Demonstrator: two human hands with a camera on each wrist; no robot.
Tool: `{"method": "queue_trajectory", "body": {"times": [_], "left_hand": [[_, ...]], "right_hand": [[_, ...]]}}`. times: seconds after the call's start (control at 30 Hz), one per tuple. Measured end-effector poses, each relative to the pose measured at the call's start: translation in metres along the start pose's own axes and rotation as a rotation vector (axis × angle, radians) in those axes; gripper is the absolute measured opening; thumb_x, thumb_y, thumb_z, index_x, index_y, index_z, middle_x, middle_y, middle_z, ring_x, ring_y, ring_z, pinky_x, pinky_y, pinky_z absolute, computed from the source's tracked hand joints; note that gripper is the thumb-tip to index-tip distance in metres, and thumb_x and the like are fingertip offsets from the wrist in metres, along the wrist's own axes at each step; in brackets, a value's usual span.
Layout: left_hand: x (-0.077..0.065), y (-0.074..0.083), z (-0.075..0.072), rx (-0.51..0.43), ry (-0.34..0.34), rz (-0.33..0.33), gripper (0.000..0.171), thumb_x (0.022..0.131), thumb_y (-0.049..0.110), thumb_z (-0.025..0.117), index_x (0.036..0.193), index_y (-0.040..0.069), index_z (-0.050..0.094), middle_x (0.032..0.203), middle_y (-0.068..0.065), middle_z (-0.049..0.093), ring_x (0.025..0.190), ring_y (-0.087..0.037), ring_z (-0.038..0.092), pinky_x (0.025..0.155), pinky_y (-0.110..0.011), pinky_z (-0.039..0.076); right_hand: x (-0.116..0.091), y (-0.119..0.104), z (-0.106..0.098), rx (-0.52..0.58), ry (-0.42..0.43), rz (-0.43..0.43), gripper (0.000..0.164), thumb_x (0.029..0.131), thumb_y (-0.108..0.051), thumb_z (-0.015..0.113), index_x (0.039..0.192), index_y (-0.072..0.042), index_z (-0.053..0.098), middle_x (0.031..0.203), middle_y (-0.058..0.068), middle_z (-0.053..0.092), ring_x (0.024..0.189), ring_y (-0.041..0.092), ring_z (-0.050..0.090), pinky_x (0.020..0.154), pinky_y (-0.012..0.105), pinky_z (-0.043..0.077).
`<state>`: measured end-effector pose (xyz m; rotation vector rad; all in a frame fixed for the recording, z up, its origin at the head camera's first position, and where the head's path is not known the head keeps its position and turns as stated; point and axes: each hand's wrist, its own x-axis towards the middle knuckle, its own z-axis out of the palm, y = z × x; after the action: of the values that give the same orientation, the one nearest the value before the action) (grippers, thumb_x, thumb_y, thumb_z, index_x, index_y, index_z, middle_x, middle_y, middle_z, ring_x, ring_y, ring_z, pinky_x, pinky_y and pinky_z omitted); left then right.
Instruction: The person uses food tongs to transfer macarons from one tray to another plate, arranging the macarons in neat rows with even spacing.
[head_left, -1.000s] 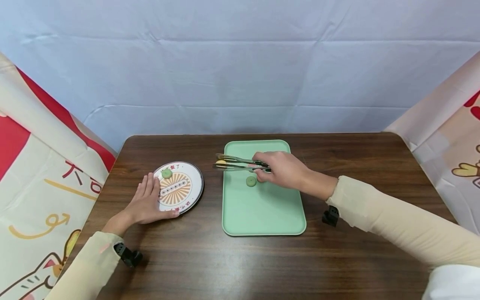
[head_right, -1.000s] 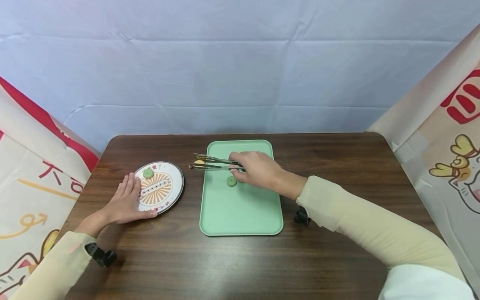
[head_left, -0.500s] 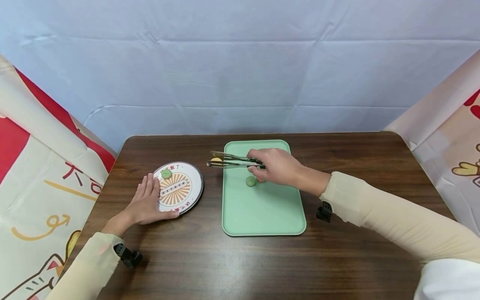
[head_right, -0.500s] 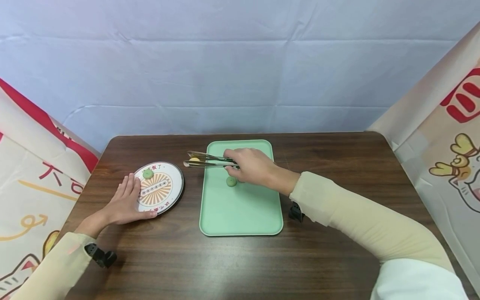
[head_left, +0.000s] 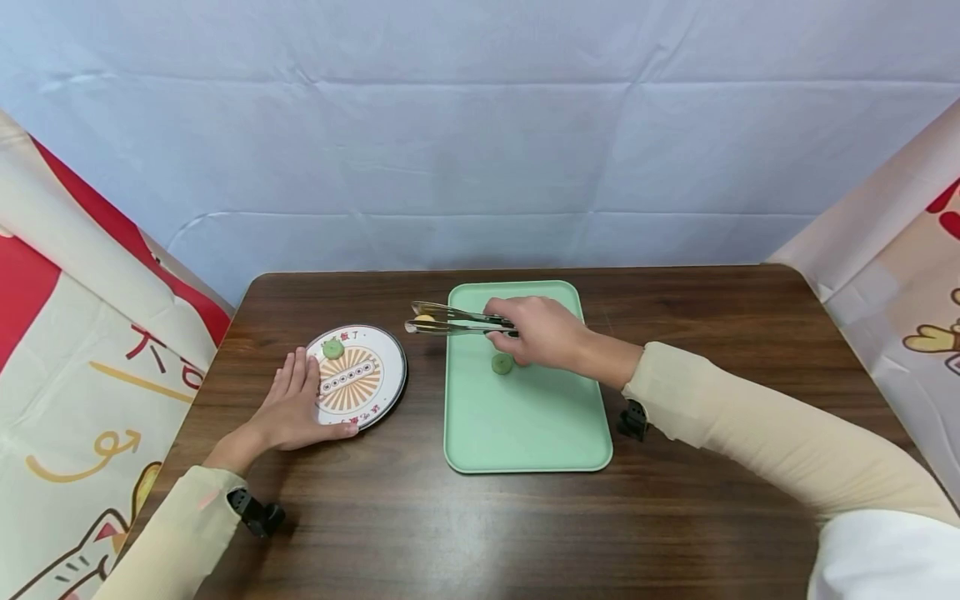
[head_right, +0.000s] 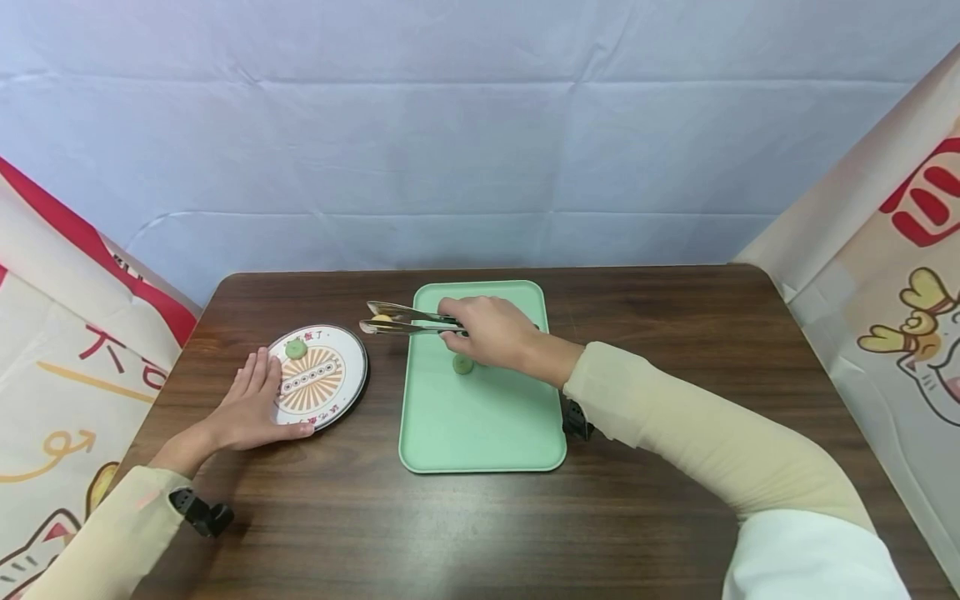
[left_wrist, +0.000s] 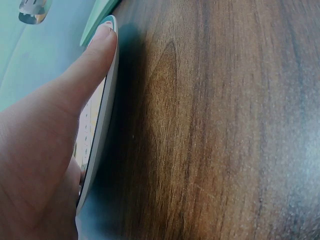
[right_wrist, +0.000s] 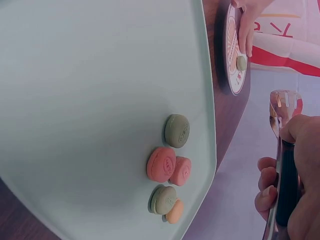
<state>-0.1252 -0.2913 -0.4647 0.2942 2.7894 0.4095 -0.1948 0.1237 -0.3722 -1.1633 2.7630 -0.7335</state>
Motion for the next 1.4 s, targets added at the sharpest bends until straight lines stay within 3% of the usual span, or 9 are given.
{"method": "queue_trajectory", "body": {"times": [0.6, 1.1, 1.4], "left_hand": [[-0.002, 0.007, -0.005, -0.004, -0.002, 0.001, 0.148, 0.072, 0.085, 0.066, 0.155, -0.016, -0.003, 0.162, -0.033, -0.020, 0.150, -0.049, -0.018, 0.119, -0.065, -0.003], [0.002, 0.005, -0.003, 0.008, 0.014, 0.005, 0.146, 0.072, 0.083, 0.068, 0.155, -0.017, 0.000, 0.162, -0.035, -0.016, 0.151, -0.050, -0.014, 0.119, -0.065, -0.001], [0.000, 0.004, -0.003, 0.008, -0.003, -0.002, 0.148, 0.072, 0.085, 0.066, 0.155, -0.017, -0.002, 0.162, -0.034, -0.019, 0.150, -0.050, -0.016, 0.119, -0.066, -0.002]], "right_hand": [[0.012, -0.002, 0.013, -0.046, 0.026, 0.002, 0.026, 0.100, -0.022, 0.065, 0.122, -0.009, 0.066, 0.089, 0.001, 0.072, 0.059, 0.011, 0.049, 0.060, 0.031, 0.044], [0.024, -0.012, 0.024, -0.069, -0.017, 0.018, 0.026, 0.101, -0.024, 0.064, 0.122, -0.010, 0.066, 0.087, -0.002, 0.069, 0.061, 0.012, 0.048, 0.056, 0.029, 0.039], [0.029, -0.019, 0.033, -0.086, -0.051, 0.028, 0.030, 0.102, -0.026, 0.062, 0.128, -0.011, 0.064, 0.102, 0.004, 0.072, 0.064, 0.013, 0.053, 0.053, 0.027, 0.039]]}}
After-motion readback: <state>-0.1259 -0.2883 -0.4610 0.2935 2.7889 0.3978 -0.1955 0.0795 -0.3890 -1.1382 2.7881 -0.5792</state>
